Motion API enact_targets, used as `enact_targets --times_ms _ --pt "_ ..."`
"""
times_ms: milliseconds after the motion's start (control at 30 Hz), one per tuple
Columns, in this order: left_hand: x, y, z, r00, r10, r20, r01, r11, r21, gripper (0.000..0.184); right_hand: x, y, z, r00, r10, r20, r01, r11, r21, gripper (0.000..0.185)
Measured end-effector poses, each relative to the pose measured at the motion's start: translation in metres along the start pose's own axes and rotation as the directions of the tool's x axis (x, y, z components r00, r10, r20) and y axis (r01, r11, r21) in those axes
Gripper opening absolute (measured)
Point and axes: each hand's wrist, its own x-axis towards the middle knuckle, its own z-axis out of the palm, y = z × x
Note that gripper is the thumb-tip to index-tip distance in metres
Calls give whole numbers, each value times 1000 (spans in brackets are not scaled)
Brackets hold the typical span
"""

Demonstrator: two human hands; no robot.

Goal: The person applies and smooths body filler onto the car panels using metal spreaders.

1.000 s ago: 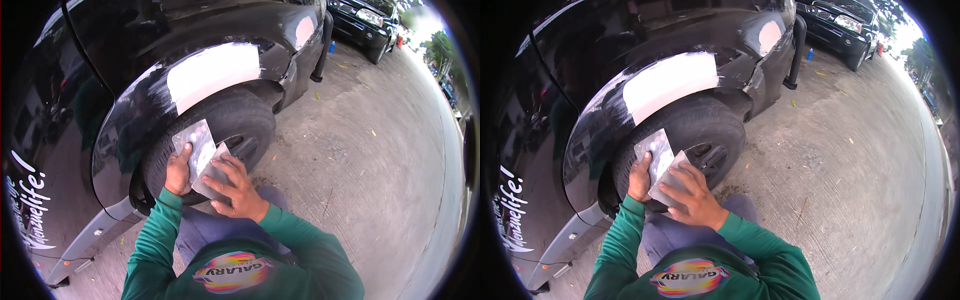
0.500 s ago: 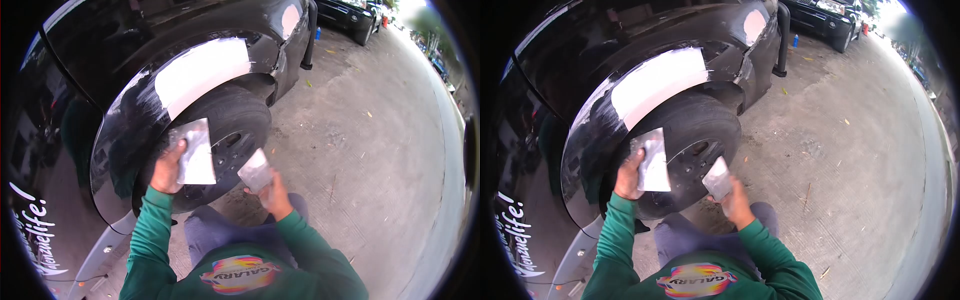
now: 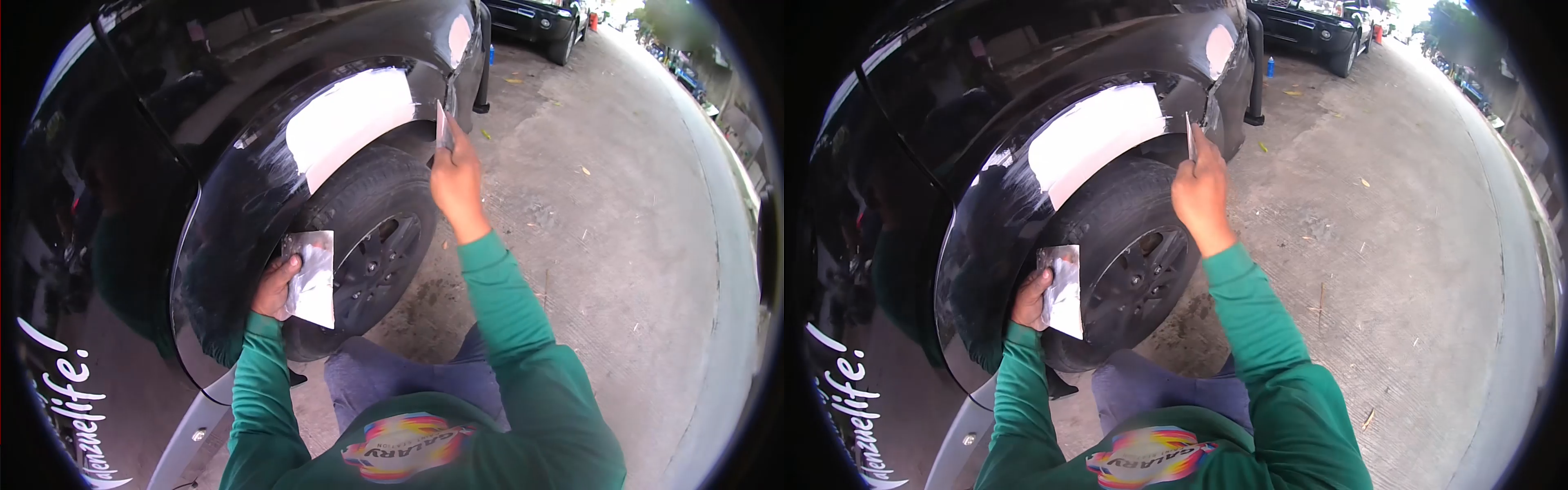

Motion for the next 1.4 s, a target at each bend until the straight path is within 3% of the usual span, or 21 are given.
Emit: enact_targets --times_ms 100,200,267,533,600,733,800,1000,1133,1200,1300,1400 --pt "3 -9 -19 997 15 73 -8 996 -88 58 2 0 38 987 -134 -90 126 988 -94 63" --pt "3 -19 -26 995 27 96 -10 986 -167 61 2 -6 57 991 -93 -91 85 992 -88 67" --pt "3 -21 -24 994 38 99 -17 979 -204 61 2 -6 67 985 -147 -87 136 983 -127 68" --pt "4 -24 -14 989 44 141 -15 980 -198 60 -7 -12 92 965 -246 -87 222 949 -222 75" --pt "5 -23 -13 976 4 216 49 970 -238 60 -9 -17 96 954 -285 -90 258 937 -236 78" --pt "5 -20 -6 983 -21 181 67 966 -251 66 -17 -32 102 947 -310 -83 286 932 -224 81" --pt "2 -9 0 979 87 184 -77 995 -60 69 -22 -40 103 944 -318 -82 293 928 -229 84" --pt "-1 2 8 974 78 212 -76 997 -21 74 -44 -62 105 941 -330 -71 300 916 -268 83" --pt "-2 4 16 981 98 168 -69 982 -173 61 -60 -78 105 929 -366 -61 338 903 -266 85" --pt "0 5 13 974 85 209 -77 996 -47 87 -67 -83 103 916 -400 -32 384 896 -222 87" --pt "-3 6 23 975 172 139 -162 983 -83 98 -78 -95 101 909 -417 8 407 884 -231 92" --pt "-4 5 20 977 159 143 -147 985 -88 105 -89 -104 97 903 -429 31 426 879 -216 93"
